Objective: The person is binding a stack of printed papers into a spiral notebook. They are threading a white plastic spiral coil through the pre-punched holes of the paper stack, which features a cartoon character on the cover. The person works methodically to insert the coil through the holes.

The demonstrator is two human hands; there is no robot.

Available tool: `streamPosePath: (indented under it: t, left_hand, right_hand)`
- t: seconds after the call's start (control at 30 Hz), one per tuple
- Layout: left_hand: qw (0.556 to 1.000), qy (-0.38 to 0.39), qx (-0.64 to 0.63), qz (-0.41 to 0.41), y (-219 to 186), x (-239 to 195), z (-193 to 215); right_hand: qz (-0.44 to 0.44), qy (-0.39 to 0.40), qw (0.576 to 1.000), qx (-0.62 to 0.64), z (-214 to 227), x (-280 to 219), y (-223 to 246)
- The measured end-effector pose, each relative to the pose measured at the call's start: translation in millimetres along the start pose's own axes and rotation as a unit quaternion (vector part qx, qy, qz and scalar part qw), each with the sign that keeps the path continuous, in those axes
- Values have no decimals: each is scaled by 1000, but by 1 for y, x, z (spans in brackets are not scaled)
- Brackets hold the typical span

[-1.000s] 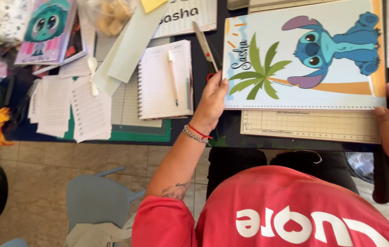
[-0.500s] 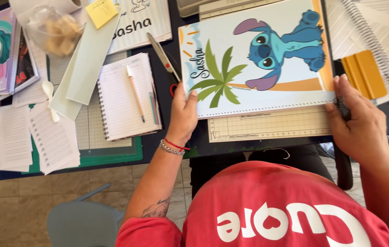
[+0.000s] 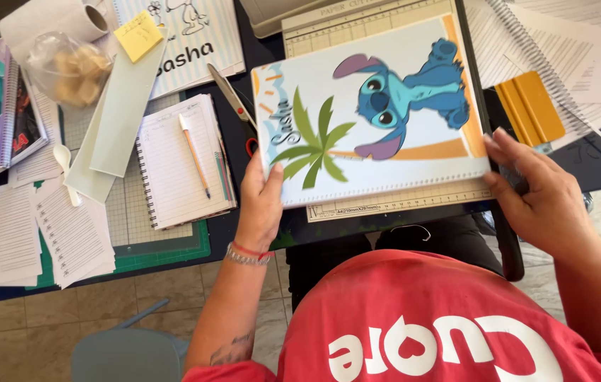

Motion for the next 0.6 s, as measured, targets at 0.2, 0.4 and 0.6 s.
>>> streamPosePath:
  t: [0.2, 0.4, 0.6]
  left_hand:
    - [999, -42, -17, 15, 17, -29, 18]
    - [999, -31, -30, 18, 20, -30, 19]
    - [992, -77, 99, 18, 35, -31, 54]
  right_hand:
    - [-168, 126, 977, -29, 6, -14, -38]
    - [-111, 145, 983, -9, 13, -28, -51]
    - [-89, 126, 988, -17, 7, -42, -66]
Point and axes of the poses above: each hand's wrist, its own x-axis towards the middle knuckle, its own z-axis out of the back of the hand, y = z × x, the point moved 9 cm from there along x, towards the middle knuckle, and after that the axes turned 10 degrees about -x, right-handed, at the moved point
